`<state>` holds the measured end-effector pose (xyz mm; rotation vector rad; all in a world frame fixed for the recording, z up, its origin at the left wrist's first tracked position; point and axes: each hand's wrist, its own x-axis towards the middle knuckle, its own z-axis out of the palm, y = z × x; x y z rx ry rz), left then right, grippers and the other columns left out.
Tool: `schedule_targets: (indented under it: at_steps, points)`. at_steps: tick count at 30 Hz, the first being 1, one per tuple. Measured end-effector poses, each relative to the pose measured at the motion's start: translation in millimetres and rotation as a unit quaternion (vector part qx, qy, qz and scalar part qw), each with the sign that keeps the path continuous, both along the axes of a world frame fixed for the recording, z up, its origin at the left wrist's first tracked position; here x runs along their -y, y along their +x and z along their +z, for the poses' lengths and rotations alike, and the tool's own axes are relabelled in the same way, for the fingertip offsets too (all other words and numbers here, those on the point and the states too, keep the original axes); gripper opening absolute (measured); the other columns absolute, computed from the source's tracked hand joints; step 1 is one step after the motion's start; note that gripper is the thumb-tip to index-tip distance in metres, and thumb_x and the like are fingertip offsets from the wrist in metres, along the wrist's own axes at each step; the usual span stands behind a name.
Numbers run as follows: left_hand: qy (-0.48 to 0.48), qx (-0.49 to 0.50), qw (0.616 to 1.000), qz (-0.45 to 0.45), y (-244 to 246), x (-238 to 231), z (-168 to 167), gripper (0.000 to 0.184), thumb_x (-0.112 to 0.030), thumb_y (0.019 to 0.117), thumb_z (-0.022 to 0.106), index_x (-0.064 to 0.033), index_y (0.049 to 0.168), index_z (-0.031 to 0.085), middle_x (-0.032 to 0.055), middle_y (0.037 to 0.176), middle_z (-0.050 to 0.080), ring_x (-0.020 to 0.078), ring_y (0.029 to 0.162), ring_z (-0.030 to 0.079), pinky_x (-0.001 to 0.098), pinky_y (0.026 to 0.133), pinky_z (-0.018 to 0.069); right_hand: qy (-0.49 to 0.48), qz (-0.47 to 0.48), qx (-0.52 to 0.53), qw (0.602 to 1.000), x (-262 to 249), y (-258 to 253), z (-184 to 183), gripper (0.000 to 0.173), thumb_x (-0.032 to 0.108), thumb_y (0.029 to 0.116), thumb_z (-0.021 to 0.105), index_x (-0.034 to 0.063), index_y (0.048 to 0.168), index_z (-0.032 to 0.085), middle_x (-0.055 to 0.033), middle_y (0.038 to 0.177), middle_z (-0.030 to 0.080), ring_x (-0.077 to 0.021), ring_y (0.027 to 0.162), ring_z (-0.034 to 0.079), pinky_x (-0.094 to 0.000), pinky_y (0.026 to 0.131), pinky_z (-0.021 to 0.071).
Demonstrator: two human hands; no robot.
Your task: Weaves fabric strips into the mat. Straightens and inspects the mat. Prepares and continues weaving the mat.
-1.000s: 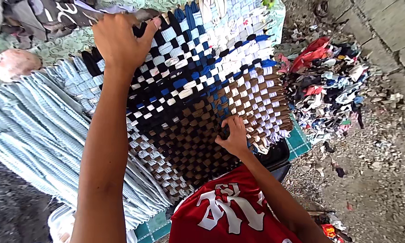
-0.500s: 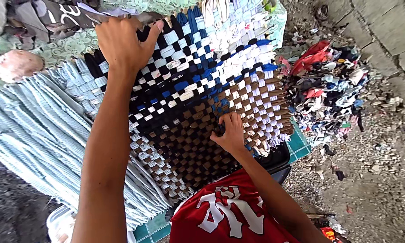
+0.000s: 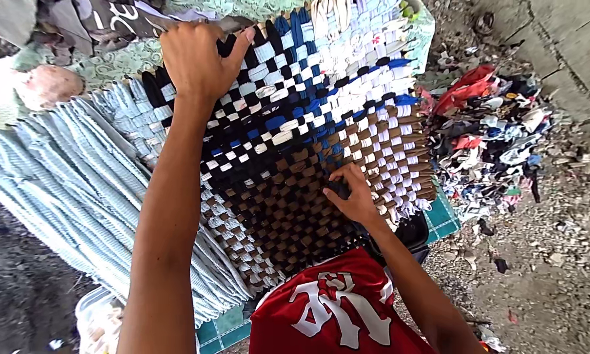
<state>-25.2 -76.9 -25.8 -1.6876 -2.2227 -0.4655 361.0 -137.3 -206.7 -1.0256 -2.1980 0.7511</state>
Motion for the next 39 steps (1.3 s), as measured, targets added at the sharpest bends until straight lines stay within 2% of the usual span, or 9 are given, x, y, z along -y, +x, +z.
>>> schedule_targets:
  at_steps: [2,5,8,17,26,28,31,36,39]
  points:
    - [-0.004,0.009,1.0,0.006,2.7,-0.1,0.2,0.085,-0.08,0.096,0.027,-0.0064,0.099,0.07,0.0234,0.1,0.073,0.0469,0.1,0.07,0.069,0.083,0.0471,0.0,-0.019,-0.047,0.999,8.5,-0.1,5.1,0.037,0.036,0.0858,0.077,0.0136,0.114,0.067,-0.0042,0.113,0.061,-0.0186,0.104,0.057,-0.036,0.084,0.0512]
    - [-0.003,0.019,1.0,0.003,4.8,1.7,2.6,0.084,-0.079,0.0964,0.029,-0.0065,0.102,0.071,0.0236,0.102,0.073,0.0477,0.101,0.069,0.0692,0.083,0.0469,0.075,-0.075,-0.003,0.994,25.3,-22.5,10.0,0.057,0.051,0.0758,0.081,0.0158,0.118,0.067,-0.008,0.125,0.058,-0.0284,0.12,0.051,-0.0479,0.101,0.0446]
    - [-0.004,0.022,1.0,-0.001,3.9,2.4,2.5,0.084,-0.079,0.0965,0.029,-0.0067,0.103,0.071,0.0231,0.104,0.074,0.0467,0.102,0.069,0.069,0.084,0.0475,0.124,-0.106,0.061,0.985,34.4,-54.6,14.3,0.066,0.06,0.069,0.081,0.0194,0.12,0.067,-0.0097,0.129,0.055,-0.0328,0.12,0.049,-0.0523,0.1,0.041]
    - [-0.022,0.019,1.0,-0.008,1.9,2.6,6.9,0.086,-0.08,0.096,0.026,-0.008,0.106,0.071,0.0225,0.105,0.074,0.0468,0.104,0.069,0.0698,0.085,0.0468,0.077,-0.064,0.111,0.989,-2.1,-63.7,21.7,0.06,0.034,0.0644,0.089,0.0166,0.115,0.063,-0.0127,0.123,0.055,-0.034,0.115,0.055,-0.0519,0.089,0.0507]
    - [0.017,0.006,0.999,-0.026,-1.0,-0.2,-0.4,0.083,-0.078,0.0974,0.028,-0.0042,0.091,0.067,0.0217,0.092,0.072,0.0457,0.093,0.07,0.0679,0.078,0.0475,0.002,0.055,-0.045,0.997,-15.1,-14.1,10.1,0.055,0.04,0.0796,0.085,0.0148,0.123,0.063,-0.0097,0.136,0.053,-0.0255,0.13,0.048,-0.0416,0.101,0.0491]
    - [0.017,0.007,1.0,-0.02,-0.8,-0.8,-1.6,0.083,-0.078,0.097,0.029,-0.0046,0.091,0.067,0.0213,0.092,0.072,0.0454,0.092,0.07,0.0681,0.078,0.0471,0.016,0.031,-0.016,0.999,0.7,-11.2,12.4,0.064,0.047,0.0732,0.085,0.0173,0.125,0.063,-0.0088,0.142,0.05,-0.0278,0.137,0.042,-0.0477,0.11,0.0424]
    - [0.025,0.011,0.999,-0.017,-0.4,-1.9,-4.4,0.082,-0.079,0.0961,0.031,-0.0067,0.092,0.069,0.0201,0.094,0.073,0.0439,0.093,0.07,0.0672,0.077,0.0473,0.06,-0.029,0.083,0.994,26.6,-23.1,10.0,0.075,0.059,0.0589,0.087,0.025,0.122,0.063,-0.0068,0.144,0.048,-0.0313,0.134,0.042,-0.0549,0.107,0.0376]
    - [0.011,0.014,1.0,-0.011,-1.4,0.2,-2.4,0.084,-0.081,0.0949,0.031,-0.0067,0.1,0.071,0.0219,0.1,0.073,0.046,0.099,0.07,0.0692,0.082,0.0474,0.091,-0.098,0.181,0.974,37.1,-47.0,-2.7,0.068,0.05,0.0552,0.088,0.0267,0.113,0.06,-0.0081,0.135,0.048,-0.0331,0.126,0.043,-0.0549,0.099,0.0358]
    - [0.012,0.002,1.0,-0.015,-2.6,-2.1,-2.8,0.086,-0.081,0.095,0.028,-0.0045,0.093,0.068,0.0227,0.093,0.072,0.0467,0.094,0.07,0.0688,0.078,0.047,0.087,-0.106,0.191,0.972,31.9,-49.5,-4.9,0.065,0.042,0.0556,0.091,0.024,0.109,0.06,-0.0099,0.133,0.049,-0.0349,0.125,0.044,-0.0558,0.098,0.0369]
